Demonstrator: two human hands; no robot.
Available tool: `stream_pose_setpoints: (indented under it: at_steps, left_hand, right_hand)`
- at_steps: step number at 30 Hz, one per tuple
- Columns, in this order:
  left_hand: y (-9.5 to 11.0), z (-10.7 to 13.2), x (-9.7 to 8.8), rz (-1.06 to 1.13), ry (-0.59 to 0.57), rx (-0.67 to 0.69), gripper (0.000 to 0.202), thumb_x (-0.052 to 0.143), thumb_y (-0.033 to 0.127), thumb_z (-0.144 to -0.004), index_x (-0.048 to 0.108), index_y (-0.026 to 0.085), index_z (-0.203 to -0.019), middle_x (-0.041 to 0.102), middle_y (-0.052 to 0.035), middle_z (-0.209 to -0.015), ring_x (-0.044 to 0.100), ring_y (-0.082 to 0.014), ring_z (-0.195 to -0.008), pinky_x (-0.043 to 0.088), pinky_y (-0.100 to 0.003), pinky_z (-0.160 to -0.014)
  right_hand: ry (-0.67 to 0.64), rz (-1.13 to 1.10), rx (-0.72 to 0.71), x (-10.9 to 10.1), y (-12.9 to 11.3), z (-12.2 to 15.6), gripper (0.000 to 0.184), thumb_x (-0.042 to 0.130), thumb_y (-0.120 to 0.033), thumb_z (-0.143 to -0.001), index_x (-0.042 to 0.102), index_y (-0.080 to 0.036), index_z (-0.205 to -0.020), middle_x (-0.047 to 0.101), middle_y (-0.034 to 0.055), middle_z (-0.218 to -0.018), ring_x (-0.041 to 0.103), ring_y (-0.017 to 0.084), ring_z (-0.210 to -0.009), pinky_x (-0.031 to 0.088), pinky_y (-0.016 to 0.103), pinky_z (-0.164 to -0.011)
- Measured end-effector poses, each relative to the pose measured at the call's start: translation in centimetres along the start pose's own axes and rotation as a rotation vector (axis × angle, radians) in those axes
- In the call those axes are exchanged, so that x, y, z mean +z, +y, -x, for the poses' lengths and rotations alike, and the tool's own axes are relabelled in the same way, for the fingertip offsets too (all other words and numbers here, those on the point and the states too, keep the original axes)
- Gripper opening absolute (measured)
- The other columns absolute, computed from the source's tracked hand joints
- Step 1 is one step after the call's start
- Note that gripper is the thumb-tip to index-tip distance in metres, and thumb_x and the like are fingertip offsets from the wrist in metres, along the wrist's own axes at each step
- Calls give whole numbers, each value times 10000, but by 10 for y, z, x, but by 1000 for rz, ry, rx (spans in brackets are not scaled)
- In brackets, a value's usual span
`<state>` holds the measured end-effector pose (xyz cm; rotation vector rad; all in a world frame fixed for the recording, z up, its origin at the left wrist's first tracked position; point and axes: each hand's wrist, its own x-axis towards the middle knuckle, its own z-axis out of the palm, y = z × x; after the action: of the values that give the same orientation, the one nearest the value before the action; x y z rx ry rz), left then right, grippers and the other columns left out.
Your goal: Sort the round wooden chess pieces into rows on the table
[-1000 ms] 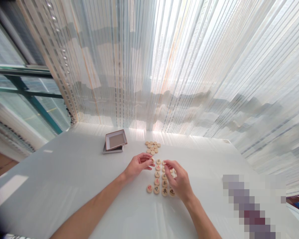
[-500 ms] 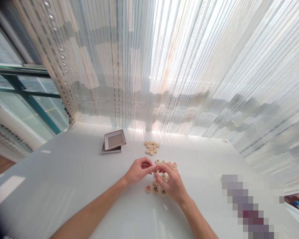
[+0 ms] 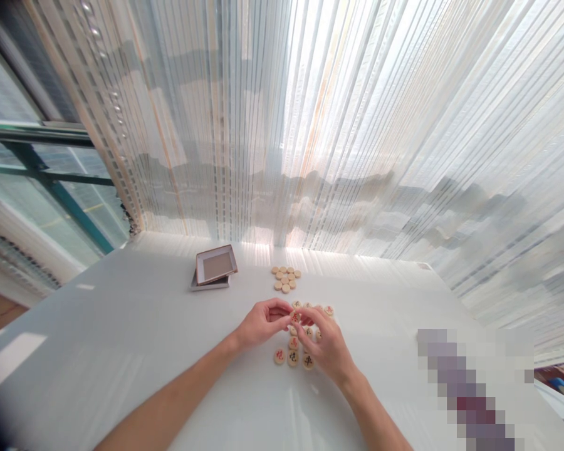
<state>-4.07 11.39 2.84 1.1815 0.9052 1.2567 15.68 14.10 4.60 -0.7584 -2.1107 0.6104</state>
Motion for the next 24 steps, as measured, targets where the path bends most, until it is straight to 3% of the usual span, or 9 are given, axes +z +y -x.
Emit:
stream_pose_setpoints:
  at_steps: [5, 10, 19, 24]
  left_hand:
    - [0, 1, 0, 12, -8, -7, 346, 809, 345, -790, 680, 123, -1022, 748, -123, -1021, 732, -266, -971, 580, -389, -889]
    - [2, 0, 1, 0, -4, -6, 345, 828, 333, -769, 669, 129, -997, 750, -117, -1011, 735, -260, -960, 581, -379, -877]
    - [4, -1, 2, -18, 28, -26, 339, 833, 381, -751, 633, 135, -873, 738, -68, -818, 744, -224, -785, 581, -285, -646]
    - [7, 0, 3, -22, 45, -41, 337, 812, 408, -772, 645, 126, -847, 742, -76, -803, 739, -217, -759, 578, -279, -620]
  right_hand:
    - [-6, 11, 10, -1, -1, 0, 203, 602, -284, -952, 641, -244, -1148, 680, 42, -921, 662, 188, -795, 552, 348, -797]
    - [-28, -13, 22, -1, -1, 0, 219, 588, -280, -958, 638, -242, -1168, 676, 51, -926, 662, 198, -812, 556, 351, -781]
    - [-50, -59, -16, 1, -4, 0, 213, 600, -218, -950, 628, -262, -1156, 700, 47, -972, 654, 187, -793, 556, 346, -766]
    - [-65, -48, -11, 3, -4, 0, 193, 609, -220, -946, 634, -269, -1131, 697, 36, -942, 646, 184, -777, 549, 349, -760]
